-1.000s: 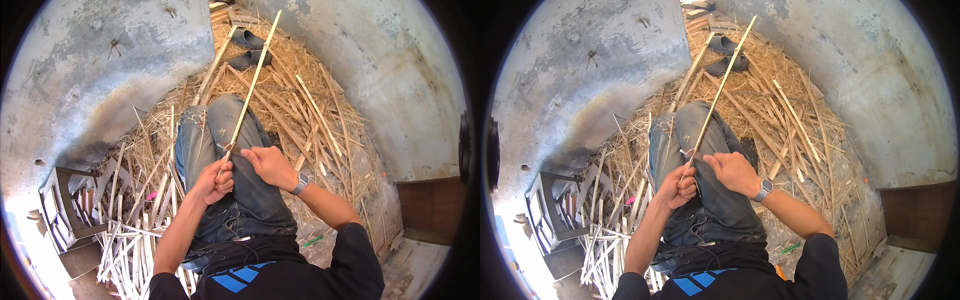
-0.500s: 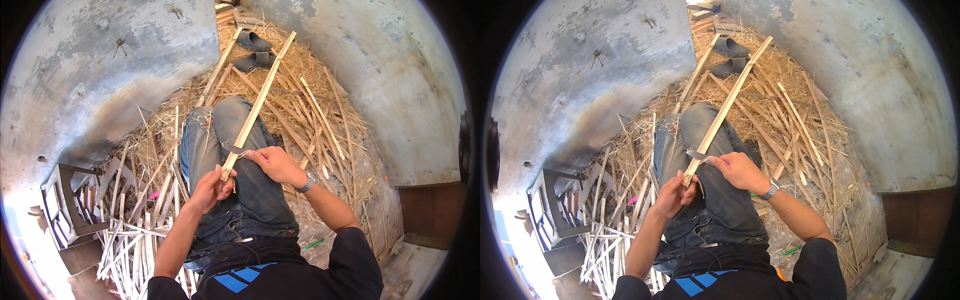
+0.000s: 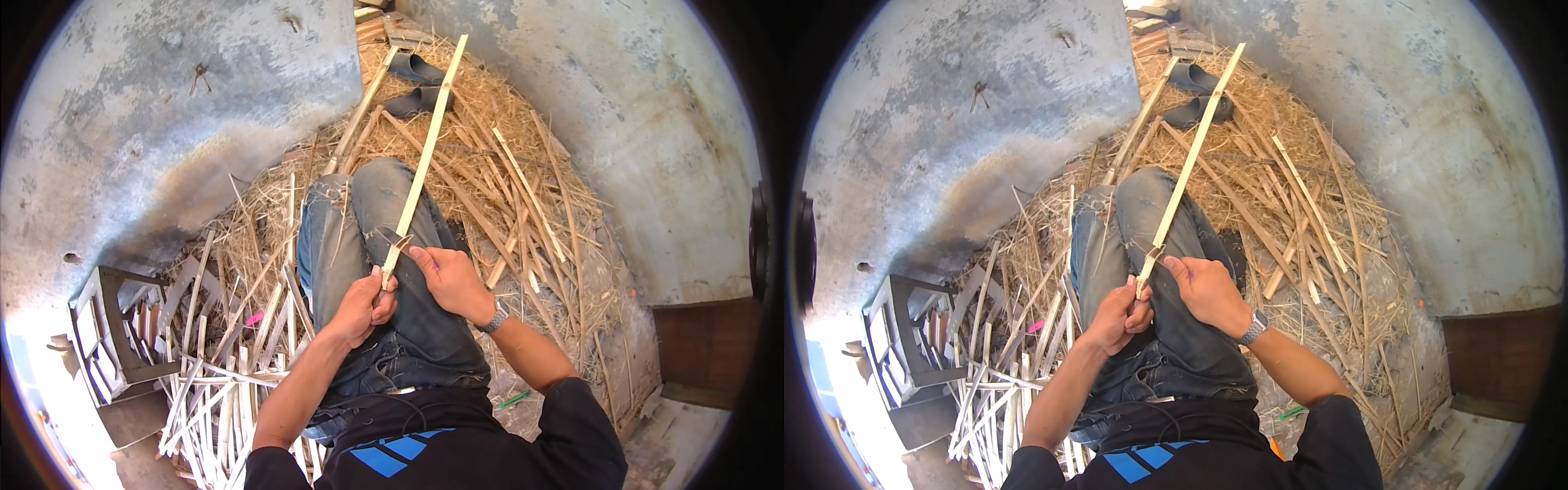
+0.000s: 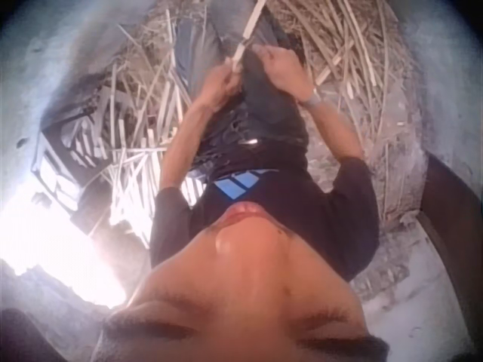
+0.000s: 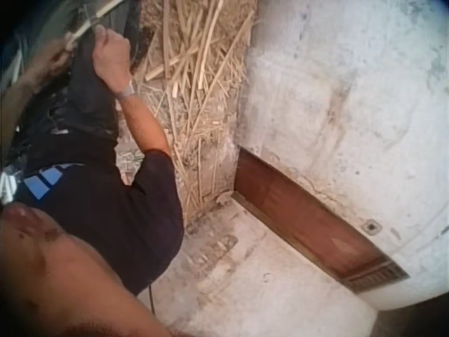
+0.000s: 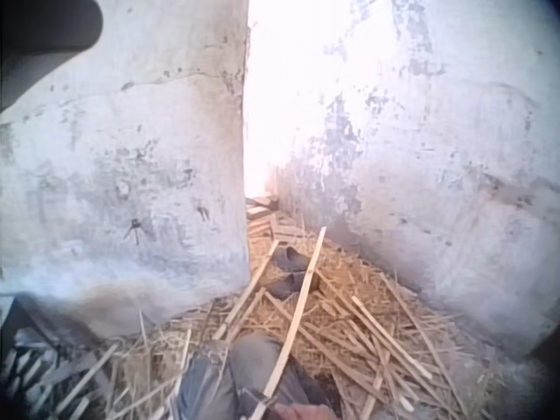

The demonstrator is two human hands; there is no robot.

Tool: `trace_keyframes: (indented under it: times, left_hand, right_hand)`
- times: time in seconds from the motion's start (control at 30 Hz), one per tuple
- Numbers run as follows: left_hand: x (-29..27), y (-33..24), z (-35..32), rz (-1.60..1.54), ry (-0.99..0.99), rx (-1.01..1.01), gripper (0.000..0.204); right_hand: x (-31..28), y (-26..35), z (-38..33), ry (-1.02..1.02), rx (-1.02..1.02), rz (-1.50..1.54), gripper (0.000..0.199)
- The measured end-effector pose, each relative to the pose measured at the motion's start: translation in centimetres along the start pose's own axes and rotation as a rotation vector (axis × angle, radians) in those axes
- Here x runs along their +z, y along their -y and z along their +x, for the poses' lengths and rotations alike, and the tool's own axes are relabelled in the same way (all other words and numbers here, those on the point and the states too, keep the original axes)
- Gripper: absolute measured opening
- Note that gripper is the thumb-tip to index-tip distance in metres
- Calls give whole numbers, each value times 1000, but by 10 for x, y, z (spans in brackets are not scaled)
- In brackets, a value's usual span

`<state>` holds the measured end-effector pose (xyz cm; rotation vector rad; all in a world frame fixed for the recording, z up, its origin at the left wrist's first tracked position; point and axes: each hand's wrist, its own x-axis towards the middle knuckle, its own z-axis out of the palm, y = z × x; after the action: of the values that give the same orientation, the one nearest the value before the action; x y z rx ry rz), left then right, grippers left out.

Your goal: The person is shaving a thin strip of wood using a knife while sitting on the ground.

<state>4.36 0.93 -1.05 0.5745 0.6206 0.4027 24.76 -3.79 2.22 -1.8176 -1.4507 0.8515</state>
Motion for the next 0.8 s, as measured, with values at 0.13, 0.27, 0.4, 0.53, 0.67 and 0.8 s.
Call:
trace_keyframes:
  times: [0.13,0.27,0.4,0.53,0.67,0.8]
  left_hand:
    - [-3,2,2,-146,63,-41,48]
    - [-1,2,0,-208,82,-91,47]
    - [-9,4,-1,-229,127,-54,47]
    - [-4,-2,-3,-120,50,-17,49]
    - [-8,6,-2,163,-33,59,52]
    - [-8,18,-1,462,-82,179,54]
  right_hand:
    - [1,0,-4,113,-11,82,52]
    - [2,-14,1,185,-23,176,58]
    - [-10,-2,-2,592,371,633,60]
    - [-7,0,0,351,347,749,59]
    - [-7,-5,7,103,122,412,51]
    - [2,8,7,167,70,275,31]
